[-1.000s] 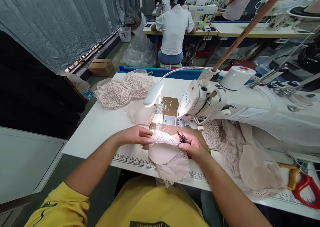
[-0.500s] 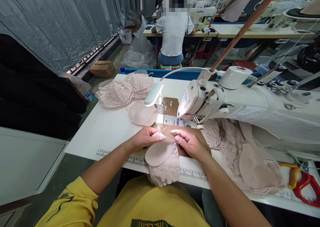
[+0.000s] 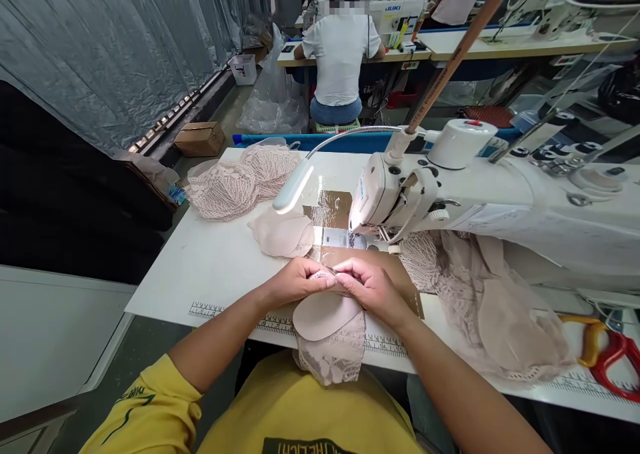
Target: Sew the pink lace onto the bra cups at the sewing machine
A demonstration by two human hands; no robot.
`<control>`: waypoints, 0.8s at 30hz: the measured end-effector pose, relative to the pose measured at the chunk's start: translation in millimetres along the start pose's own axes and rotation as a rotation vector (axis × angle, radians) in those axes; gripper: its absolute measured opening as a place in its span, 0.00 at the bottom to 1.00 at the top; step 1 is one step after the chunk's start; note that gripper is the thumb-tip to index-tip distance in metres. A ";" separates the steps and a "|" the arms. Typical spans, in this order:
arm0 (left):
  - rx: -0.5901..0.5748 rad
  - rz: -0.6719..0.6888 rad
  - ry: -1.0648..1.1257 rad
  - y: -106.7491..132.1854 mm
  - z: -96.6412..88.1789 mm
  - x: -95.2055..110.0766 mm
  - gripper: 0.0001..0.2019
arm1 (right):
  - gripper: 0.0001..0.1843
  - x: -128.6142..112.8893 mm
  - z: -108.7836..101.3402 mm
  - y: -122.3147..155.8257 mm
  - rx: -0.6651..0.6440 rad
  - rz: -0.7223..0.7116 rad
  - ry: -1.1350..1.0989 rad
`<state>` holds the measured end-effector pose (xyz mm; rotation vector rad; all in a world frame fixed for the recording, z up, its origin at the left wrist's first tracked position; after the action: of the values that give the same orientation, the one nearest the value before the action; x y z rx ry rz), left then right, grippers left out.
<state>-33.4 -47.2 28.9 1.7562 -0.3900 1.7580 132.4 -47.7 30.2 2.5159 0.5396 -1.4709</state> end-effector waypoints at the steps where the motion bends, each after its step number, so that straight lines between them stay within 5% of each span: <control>1: 0.038 0.029 -0.125 1.9 -3.2 5.6 0.18 | 0.12 1.5 -2.7 1.2 0.050 0.003 0.020; 5: 0.399 0.229 -0.721 4.1 -33.1 38.9 0.15 | 0.15 -6.0 -2.2 6.9 0.158 -0.154 0.217; 7: 0.525 0.297 -0.878 -3.8 -51.6 50.8 0.12 | 0.16 -14.1 11.0 8.3 0.036 -0.327 0.363; 9: 0.551 0.203 -0.940 -18.2 -70.9 51.5 0.16 | 0.15 -17.5 25.0 9.5 -0.135 -0.446 0.517; 12: 0.494 -0.067 -0.857 -34.9 -92.5 38.6 0.23 | 0.10 -12.2 26.7 9.3 -0.258 -0.414 0.708; 16: 0.372 -0.143 -0.701 -32.3 -90.9 23.1 0.11 | 0.09 -0.1 -1.6 8.4 -0.198 -0.153 0.789; 20: 0.261 -0.107 -0.352 -21.0 -76.0 13.0 0.11 | 0.08 -0.4 -16.9 0.1 -0.080 0.007 0.451; 24: 0.219 -0.054 0.027 -18.0 -69.0 9.9 0.14 | 0.19 -6.8 -2.1 -18.2 -0.051 0.071 0.116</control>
<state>-76.4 10.5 29.6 1.8723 -0.1408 1.8413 123.8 -31.8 37.7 2.5648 0.4937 -1.2770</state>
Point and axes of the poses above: each hand's wrist, its own y-axis away from the middle knuckle, its own z-axis out of the palm, x = y × z, the point moved 4 cm from there along -y, towards the middle knuckle, and after that the axes turned 8 degrees about y, right-handed, at the moved point
